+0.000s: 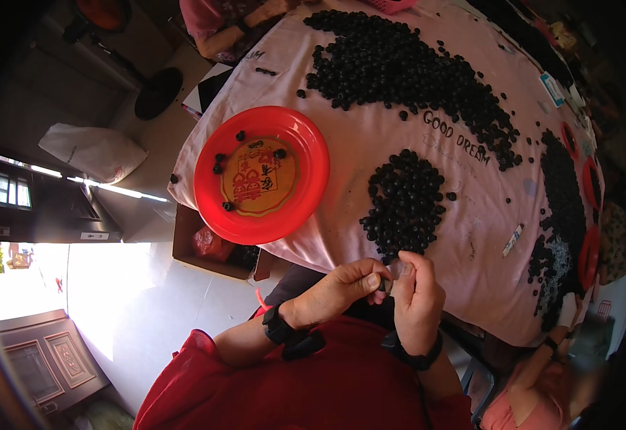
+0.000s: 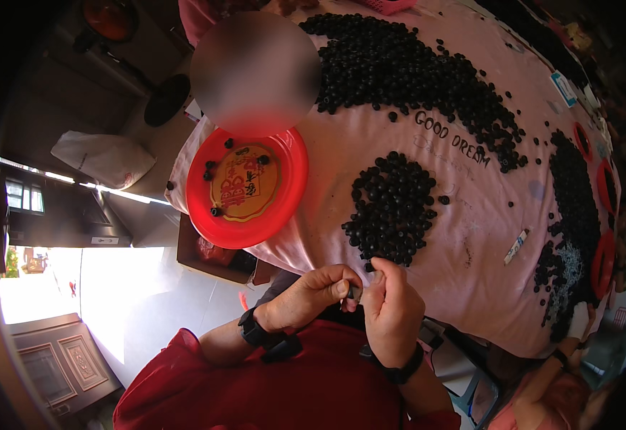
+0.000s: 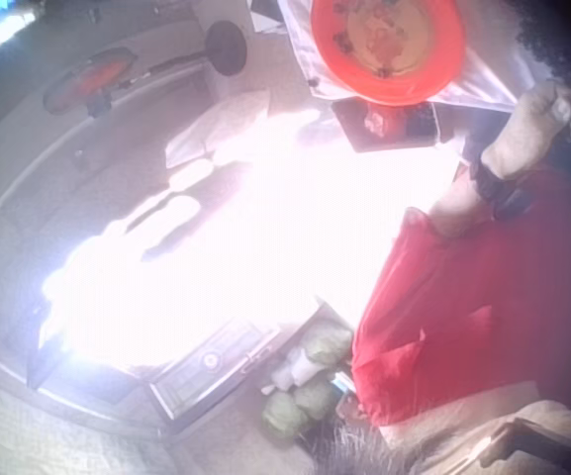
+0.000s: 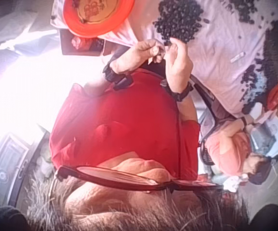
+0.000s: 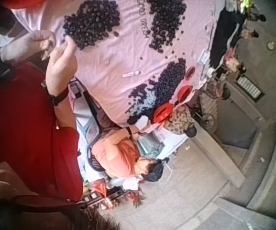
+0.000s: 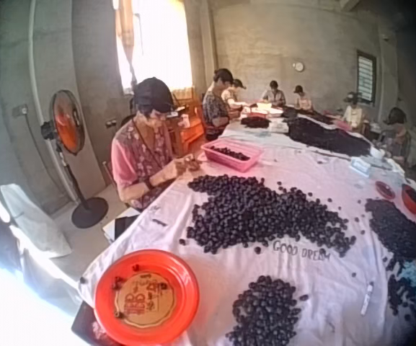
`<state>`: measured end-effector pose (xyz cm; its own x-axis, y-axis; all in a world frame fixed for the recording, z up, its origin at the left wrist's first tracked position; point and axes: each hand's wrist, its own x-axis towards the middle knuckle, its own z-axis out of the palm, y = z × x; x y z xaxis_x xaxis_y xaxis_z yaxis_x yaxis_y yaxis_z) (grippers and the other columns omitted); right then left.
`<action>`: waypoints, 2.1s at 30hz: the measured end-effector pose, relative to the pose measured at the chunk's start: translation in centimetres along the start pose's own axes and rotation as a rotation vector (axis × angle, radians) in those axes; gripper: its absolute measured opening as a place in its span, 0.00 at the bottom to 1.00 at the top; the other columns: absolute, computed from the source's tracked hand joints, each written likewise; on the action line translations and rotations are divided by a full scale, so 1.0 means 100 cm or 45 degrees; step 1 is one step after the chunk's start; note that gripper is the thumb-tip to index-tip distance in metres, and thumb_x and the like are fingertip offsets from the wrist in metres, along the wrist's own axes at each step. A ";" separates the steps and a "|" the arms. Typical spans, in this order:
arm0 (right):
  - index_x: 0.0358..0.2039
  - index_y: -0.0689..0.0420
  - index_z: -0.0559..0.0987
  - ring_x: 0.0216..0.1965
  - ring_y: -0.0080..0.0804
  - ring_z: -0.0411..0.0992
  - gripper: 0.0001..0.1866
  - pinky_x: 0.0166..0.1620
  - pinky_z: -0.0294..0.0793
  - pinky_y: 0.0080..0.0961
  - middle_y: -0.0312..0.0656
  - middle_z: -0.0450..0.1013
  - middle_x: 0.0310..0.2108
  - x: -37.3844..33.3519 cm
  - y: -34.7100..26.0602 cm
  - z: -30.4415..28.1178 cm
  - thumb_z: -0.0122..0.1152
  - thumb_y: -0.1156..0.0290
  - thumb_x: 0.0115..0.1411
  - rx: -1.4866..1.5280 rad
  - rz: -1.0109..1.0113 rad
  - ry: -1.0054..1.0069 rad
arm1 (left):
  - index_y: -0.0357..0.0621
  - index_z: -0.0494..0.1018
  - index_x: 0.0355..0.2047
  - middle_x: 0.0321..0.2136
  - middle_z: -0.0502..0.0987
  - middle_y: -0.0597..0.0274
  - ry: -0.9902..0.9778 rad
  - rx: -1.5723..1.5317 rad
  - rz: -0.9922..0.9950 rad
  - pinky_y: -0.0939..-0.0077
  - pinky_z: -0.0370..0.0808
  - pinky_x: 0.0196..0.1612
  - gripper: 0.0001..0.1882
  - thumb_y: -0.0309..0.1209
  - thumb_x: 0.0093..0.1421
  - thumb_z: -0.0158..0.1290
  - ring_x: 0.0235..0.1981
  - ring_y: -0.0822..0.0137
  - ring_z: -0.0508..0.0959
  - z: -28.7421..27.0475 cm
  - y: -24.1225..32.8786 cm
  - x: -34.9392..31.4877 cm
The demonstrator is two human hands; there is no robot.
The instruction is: Applying glue to small black components at a table in a workshop setting.
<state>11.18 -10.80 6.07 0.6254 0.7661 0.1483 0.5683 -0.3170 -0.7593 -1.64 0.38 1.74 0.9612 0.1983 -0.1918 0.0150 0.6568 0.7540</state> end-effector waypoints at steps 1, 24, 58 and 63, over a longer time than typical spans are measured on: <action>0.45 0.61 0.76 0.25 0.44 0.76 0.11 0.28 0.73 0.34 0.49 0.75 0.27 0.001 0.001 -0.001 0.53 0.81 0.62 -0.003 0.063 0.034 | 0.40 0.71 0.49 0.37 0.74 0.67 0.000 0.000 0.000 0.78 0.73 0.47 0.16 0.39 0.72 0.44 0.38 0.76 0.73 0.001 0.000 -0.001; 0.43 0.63 0.76 0.25 0.24 0.73 0.08 0.29 0.72 0.23 0.42 0.75 0.28 0.001 0.004 -0.018 0.52 0.81 0.66 0.396 0.204 -0.187 | 0.38 0.73 0.52 0.38 0.79 0.60 -0.026 -0.527 -0.115 0.74 0.79 0.45 0.16 0.35 0.67 0.53 0.40 0.69 0.81 -0.011 0.006 0.005; 0.41 0.61 0.72 0.25 0.21 0.75 0.06 0.28 0.73 0.20 0.40 0.75 0.28 0.007 -0.012 -0.012 0.58 0.78 0.65 0.403 0.135 -0.276 | 0.39 0.72 0.49 0.39 0.76 0.65 0.013 -0.282 0.009 0.79 0.75 0.41 0.15 0.36 0.69 0.51 0.36 0.76 0.75 -0.003 0.004 0.006; 0.41 0.61 0.72 0.26 0.22 0.75 0.05 0.29 0.74 0.20 0.40 0.75 0.29 0.005 -0.012 -0.010 0.57 0.79 0.65 0.350 0.090 -0.270 | 0.38 0.72 0.50 0.37 0.78 0.65 0.003 -0.347 -0.053 0.79 0.76 0.41 0.17 0.38 0.70 0.50 0.38 0.74 0.78 -0.008 0.001 0.008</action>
<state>11.38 -10.58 7.65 0.5167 0.8559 -0.0240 0.3443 -0.2333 -0.9094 -1.08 1.12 1.16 0.9607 0.1685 -0.2207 -0.0205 0.8359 0.5485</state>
